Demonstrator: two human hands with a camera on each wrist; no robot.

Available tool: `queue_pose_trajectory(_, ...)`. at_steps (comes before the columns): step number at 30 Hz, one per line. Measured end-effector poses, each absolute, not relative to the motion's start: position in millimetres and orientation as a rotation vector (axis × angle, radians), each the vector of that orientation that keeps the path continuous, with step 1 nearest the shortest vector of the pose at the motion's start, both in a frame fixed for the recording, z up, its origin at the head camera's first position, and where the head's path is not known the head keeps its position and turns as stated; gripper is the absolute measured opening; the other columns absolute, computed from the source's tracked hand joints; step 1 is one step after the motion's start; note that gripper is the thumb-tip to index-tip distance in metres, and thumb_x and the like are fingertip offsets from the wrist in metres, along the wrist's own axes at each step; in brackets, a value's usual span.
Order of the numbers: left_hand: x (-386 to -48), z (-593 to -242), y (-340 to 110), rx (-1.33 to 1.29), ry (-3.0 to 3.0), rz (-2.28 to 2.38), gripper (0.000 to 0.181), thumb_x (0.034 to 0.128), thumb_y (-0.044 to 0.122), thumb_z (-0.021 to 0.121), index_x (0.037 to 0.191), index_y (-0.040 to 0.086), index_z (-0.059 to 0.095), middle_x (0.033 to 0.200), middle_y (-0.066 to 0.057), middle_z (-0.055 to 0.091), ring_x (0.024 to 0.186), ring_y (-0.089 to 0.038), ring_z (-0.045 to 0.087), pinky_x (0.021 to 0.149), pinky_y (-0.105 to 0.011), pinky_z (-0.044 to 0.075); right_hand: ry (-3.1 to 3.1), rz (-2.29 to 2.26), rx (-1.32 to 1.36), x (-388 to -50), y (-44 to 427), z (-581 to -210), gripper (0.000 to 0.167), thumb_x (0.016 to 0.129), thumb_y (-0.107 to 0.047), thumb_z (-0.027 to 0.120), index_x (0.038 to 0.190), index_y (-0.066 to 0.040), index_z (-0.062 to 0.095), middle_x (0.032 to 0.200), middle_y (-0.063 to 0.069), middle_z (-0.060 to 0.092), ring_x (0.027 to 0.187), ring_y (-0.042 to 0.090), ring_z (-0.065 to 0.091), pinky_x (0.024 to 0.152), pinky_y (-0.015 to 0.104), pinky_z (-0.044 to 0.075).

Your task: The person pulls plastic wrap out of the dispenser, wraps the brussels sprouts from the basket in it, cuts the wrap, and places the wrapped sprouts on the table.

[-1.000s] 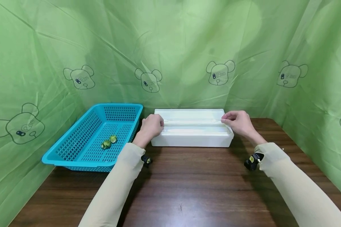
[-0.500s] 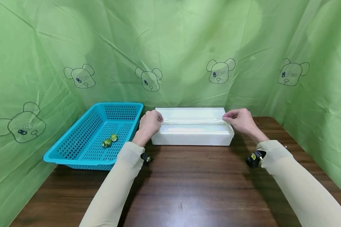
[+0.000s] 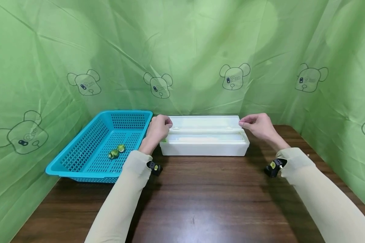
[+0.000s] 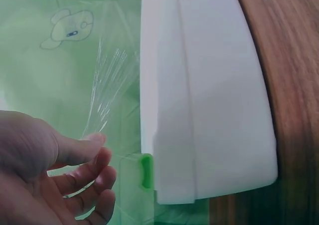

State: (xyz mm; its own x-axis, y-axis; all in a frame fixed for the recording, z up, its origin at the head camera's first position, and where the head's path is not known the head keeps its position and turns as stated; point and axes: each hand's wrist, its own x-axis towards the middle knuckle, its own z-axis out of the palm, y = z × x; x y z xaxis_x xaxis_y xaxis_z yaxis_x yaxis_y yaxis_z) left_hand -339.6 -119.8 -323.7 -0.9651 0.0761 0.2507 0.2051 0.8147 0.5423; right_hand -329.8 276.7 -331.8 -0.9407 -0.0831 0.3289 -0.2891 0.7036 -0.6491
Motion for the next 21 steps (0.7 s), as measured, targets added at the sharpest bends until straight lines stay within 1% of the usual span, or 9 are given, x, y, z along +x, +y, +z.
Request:
queue_pose_trajectory(1,-339.2,-322.0,-119.3,-0.224,-2.780,-0.868,0.013,0.1053,0.011,0.065,0.101,0.004,0.075,0.095,-0.010,0.068,0.084,-0.029,0.062,0.074,-0.042,0.051,-2.638,1.079,0.295,-330.1,277.3,-330.6,0.022,0.098,-0.021,0.078,0.108,-0.002,0.081,0.094,0.011,0.077,0.083,0.024,0.065,0.067,0.026,0.047)
queue_pose_trajectory(7,-336.7,-316.6,-120.1,-0.252,-2.779,-0.872,0.013,0.1064,0.012,0.063,0.103,0.005,0.073,0.098,-0.010,0.069,0.087,-0.029,0.061,0.076,-0.041,0.051,-2.641,1.120,0.284,-328.8,280.2,-326.2,0.025,0.098,-0.025,0.079,0.109,-0.003,0.081,0.095,0.010,0.078,0.083,0.021,0.065,0.067,0.026,0.048)
queue_pose_trajectory(10,-335.4,-312.1,-123.3,-0.277,-2.779,-0.892,0.012,0.1049,0.011,0.066,0.102,0.003,0.075,0.098,-0.010,0.071,0.087,-0.028,0.061,0.076,-0.041,0.052,-2.646,1.139,0.287,-327.3,282.3,-323.3,0.025,0.097,-0.025,0.080,0.109,-0.003,0.081,0.097,0.009,0.078,0.085,0.021,0.064,0.068,0.026,0.049)
queue_pose_trajectory(15,-332.8,-301.3,-129.7,-0.309,-2.822,-0.927,0.013,0.1023,0.010,0.070,0.103,0.001,0.078,0.100,-0.013,0.075,0.092,-0.029,0.065,0.083,-0.043,0.054,-2.663,1.175,0.298,-325.8,286.2,-317.7,0.025,0.097,-0.025,0.081,0.110,-0.004,0.082,0.101,0.008,0.078,0.090,0.021,0.063,0.071,0.026,0.049)
queue_pose_trajectory(18,-331.7,-295.5,-133.2,-0.319,-2.842,-0.945,0.011,0.1005,0.010,0.072,0.103,0.002,0.080,0.103,-0.013,0.076,0.098,-0.029,0.067,0.087,-0.045,0.055,-2.674,1.191,0.293,-325.1,288.5,-314.1,0.027,0.096,-0.028,0.081,0.111,-0.005,0.082,0.103,0.008,0.078,0.094,0.020,0.062,0.073,0.027,0.048)
queue_pose_trajectory(21,-331.7,-291.5,-136.4,-0.327,-2.837,-0.960,0.010,0.0992,0.010,0.075,0.102,0.004,0.082,0.105,-0.013,0.077,0.101,-0.029,0.069,0.087,-0.045,0.056,-2.678,1.212,0.286,-324.4,290.5,-310.5,0.031,0.096,-0.032,0.081,0.113,-0.006,0.081,0.107,0.008,0.078,0.098,0.018,0.061,0.076,0.028,0.047)
